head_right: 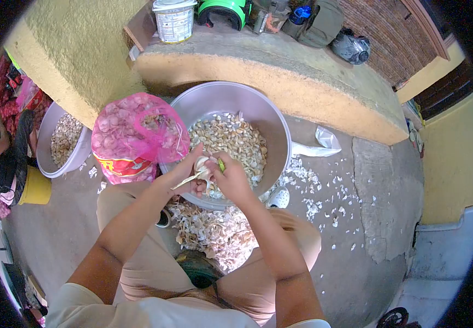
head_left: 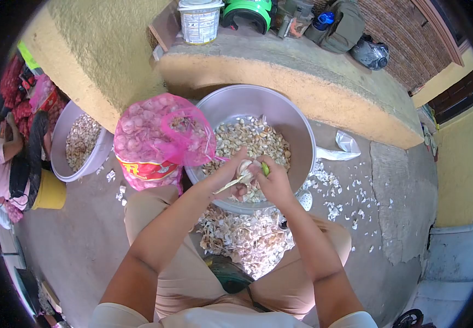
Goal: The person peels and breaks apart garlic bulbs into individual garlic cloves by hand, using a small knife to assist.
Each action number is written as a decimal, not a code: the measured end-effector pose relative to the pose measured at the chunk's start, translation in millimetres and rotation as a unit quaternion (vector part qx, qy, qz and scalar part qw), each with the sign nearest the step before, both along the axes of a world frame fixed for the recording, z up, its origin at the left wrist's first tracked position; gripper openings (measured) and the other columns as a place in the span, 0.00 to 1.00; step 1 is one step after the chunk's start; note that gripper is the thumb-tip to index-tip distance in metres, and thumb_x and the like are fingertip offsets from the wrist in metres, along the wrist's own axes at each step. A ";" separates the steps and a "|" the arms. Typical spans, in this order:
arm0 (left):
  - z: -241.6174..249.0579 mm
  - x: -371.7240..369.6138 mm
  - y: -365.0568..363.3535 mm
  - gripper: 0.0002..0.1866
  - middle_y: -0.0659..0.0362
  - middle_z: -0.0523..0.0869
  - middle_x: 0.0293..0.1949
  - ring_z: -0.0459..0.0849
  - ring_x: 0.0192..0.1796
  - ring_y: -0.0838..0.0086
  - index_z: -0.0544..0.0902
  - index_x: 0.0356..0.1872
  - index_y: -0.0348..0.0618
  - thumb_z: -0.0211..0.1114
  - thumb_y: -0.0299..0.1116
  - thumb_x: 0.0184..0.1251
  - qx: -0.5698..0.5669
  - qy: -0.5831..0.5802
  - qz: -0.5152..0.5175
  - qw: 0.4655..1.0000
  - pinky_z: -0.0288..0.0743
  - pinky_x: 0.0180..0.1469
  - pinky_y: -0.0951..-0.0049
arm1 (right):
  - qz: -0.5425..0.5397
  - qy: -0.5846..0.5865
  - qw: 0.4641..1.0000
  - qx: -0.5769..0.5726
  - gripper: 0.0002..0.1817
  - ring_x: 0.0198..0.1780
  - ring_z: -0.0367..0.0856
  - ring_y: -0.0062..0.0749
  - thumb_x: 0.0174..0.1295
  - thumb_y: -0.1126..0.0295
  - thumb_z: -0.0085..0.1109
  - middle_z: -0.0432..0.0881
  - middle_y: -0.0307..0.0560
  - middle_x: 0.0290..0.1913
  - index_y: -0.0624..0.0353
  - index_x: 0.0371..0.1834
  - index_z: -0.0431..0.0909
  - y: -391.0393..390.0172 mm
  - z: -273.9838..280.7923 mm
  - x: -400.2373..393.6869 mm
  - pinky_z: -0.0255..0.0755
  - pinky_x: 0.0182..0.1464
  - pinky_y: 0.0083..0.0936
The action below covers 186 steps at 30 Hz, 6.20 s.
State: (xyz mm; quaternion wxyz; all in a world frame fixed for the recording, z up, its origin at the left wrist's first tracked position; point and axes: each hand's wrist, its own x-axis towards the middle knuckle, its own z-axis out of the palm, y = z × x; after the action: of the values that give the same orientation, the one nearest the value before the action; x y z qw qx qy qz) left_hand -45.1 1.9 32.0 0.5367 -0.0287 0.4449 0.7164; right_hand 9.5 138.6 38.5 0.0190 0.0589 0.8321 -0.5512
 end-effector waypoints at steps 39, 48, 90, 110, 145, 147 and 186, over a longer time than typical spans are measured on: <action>-28.5 7.9 9.1 0.17 0.66 0.73 0.18 0.69 0.18 0.87 0.74 0.29 0.41 0.48 0.45 0.66 -0.091 0.449 0.155 0.875 0.60 0.18 0.84 | -0.077 0.069 0.982 -0.155 0.12 0.19 0.65 0.12 0.61 0.64 0.50 0.69 0.34 0.19 0.60 0.26 0.71 -5.2 -25.8 0.7 0.60 0.19 0.12; -30.8 -2.1 11.4 0.16 0.66 0.73 0.21 0.68 0.20 0.86 0.74 0.34 0.41 0.45 0.43 0.67 -0.127 0.449 0.140 0.873 0.62 0.20 0.84 | -0.124 0.002 0.989 -0.086 0.17 0.18 0.69 0.18 0.60 0.59 0.51 0.72 0.41 0.15 0.62 0.22 0.68 -7.1 -11.6 -9.4 0.62 0.21 0.18; -24.0 -18.1 -0.4 0.14 0.59 0.77 0.26 0.78 0.26 0.78 0.73 0.39 0.35 0.60 0.36 0.58 -0.049 0.279 -0.045 0.958 0.76 0.27 0.79 | -0.037 -0.219 0.913 -0.342 0.11 0.09 0.56 0.14 0.55 0.67 0.52 0.70 0.38 0.19 0.60 0.39 0.69 32.6 5.8 -0.7 0.48 0.10 0.12; -28.0 -19.4 -0.5 0.13 0.53 0.80 0.33 0.81 0.32 0.72 0.73 0.39 0.33 0.63 0.26 0.54 -0.004 0.244 0.014 0.970 0.79 0.34 0.76 | -0.033 -0.056 0.996 -0.053 0.28 0.32 0.74 0.28 0.38 0.58 0.69 0.77 0.46 0.29 0.59 0.40 0.69 27.4 -3.2 1.3 0.68 0.38 0.22; -27.1 -3.1 21.1 0.21 0.58 0.77 0.37 0.76 0.34 0.79 0.72 0.45 0.35 0.66 0.33 0.51 -0.022 0.419 0.049 0.906 0.72 0.36 0.77 | -0.116 -0.134 0.910 -0.375 0.18 0.14 0.61 0.16 0.57 0.58 0.56 0.71 0.39 0.23 0.62 0.39 0.68 34.1 -2.8 -2.8 0.58 0.14 0.15; -25.2 -8.7 18.3 0.23 0.61 0.76 0.36 0.76 0.34 0.79 0.71 0.48 0.39 0.67 0.32 0.50 -0.015 0.366 0.026 0.930 0.72 0.34 0.77 | -0.114 -0.136 0.905 -0.387 0.16 0.14 0.61 0.16 0.57 0.58 0.54 0.71 0.38 0.23 0.61 0.37 0.69 32.9 -2.9 -3.1 0.58 0.14 0.15; -7.5 -6.7 1.3 0.12 0.61 0.74 0.19 0.71 0.20 0.77 0.76 0.27 0.36 0.52 0.36 0.63 -0.027 0.387 -0.108 0.915 0.67 0.26 0.74 | -0.060 -0.188 0.884 -0.424 0.13 0.12 0.56 0.14 0.58 0.60 0.53 0.70 0.43 0.22 0.57 0.31 0.65 23.4 5.1 2.7 0.54 0.13 0.14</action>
State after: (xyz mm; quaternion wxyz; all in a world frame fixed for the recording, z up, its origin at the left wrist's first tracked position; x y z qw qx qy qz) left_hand -51.8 3.2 24.4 0.3956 0.2844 0.6372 0.5972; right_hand 12.2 162.1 43.6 0.1650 0.1973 0.4949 -0.8300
